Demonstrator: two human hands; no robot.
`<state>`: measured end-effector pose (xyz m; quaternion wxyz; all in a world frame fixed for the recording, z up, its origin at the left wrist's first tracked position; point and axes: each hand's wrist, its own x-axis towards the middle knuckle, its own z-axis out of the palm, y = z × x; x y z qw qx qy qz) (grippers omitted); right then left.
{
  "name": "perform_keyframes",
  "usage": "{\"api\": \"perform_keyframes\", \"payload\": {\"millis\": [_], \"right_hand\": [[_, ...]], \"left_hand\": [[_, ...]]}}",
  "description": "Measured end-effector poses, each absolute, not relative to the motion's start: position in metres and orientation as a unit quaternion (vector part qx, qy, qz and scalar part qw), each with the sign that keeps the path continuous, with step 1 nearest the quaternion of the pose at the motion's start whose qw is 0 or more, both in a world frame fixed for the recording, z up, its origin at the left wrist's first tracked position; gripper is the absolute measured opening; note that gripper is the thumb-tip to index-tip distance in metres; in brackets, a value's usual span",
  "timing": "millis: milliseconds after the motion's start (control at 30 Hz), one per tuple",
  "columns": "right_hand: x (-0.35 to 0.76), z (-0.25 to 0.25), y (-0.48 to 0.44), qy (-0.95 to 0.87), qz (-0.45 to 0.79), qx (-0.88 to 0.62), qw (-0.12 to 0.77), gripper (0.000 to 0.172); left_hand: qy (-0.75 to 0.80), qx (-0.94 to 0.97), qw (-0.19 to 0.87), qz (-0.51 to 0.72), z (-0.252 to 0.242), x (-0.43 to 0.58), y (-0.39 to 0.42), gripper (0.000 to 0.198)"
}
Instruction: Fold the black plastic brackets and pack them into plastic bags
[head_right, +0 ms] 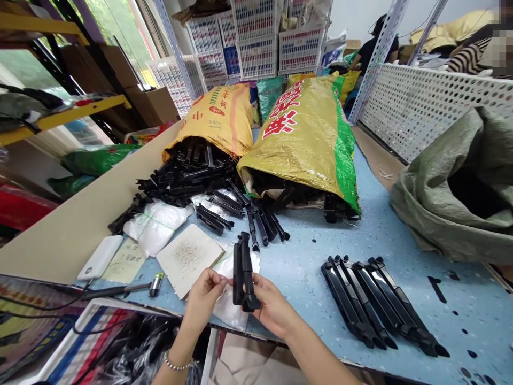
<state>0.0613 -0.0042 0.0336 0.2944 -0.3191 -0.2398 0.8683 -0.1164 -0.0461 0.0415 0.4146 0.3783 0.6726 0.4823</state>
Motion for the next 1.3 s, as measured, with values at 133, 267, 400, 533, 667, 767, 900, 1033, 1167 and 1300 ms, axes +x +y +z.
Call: {"api": "perform_keyframes", "payload": {"millis": [133,267,400,533,667,767,900,1033,1167,1300], "right_hand": [[0.057,0.031,-0.008,-0.240,0.843,-0.358,0.321,0.029],[0.059,0.038,-0.008,-0.239,0.849,-0.334,0.333,0.029],[0.058,0.038,-0.005,-0.238,0.859,-0.336,0.306,0.027],[0.058,0.032,-0.004,-0.244,0.850,-0.352,0.308,0.029],[0.058,0.027,-0.006,-0.252,0.852,-0.344,0.304,0.033],[0.058,0.025,-0.007,-0.247,0.849,-0.357,0.300,0.030],[0.065,0.029,-0.007,-0.245,0.843,-0.365,0.309,0.029],[0.071,0.038,-0.006,-0.246,0.848,-0.359,0.303,0.032],[0.067,0.037,-0.008,-0.239,0.851,-0.357,0.301,0.031],[0.064,0.034,-0.010,-0.238,0.850,-0.363,0.298,0.030]], "left_hand": [[0.710,0.436,0.333,0.442,0.052,-0.120,-0.045,0.015],[0.722,0.416,0.358,0.421,0.040,-0.119,-0.038,0.029],[0.683,0.382,0.429,0.451,0.016,-0.114,-0.032,0.028],[0.662,0.362,0.456,0.472,0.006,-0.115,-0.033,0.024],[0.664,0.349,0.445,0.489,0.013,-0.117,-0.038,0.025],[0.659,0.335,0.412,0.533,0.026,-0.122,-0.041,0.026],[0.654,0.325,0.429,0.531,0.034,-0.123,-0.041,0.032],[0.655,0.305,0.491,0.487,0.023,-0.112,-0.037,0.029],[0.661,0.312,0.489,0.476,0.017,-0.106,-0.037,0.026],[0.667,0.317,0.484,0.469,0.017,-0.107,-0.038,0.027]]}}
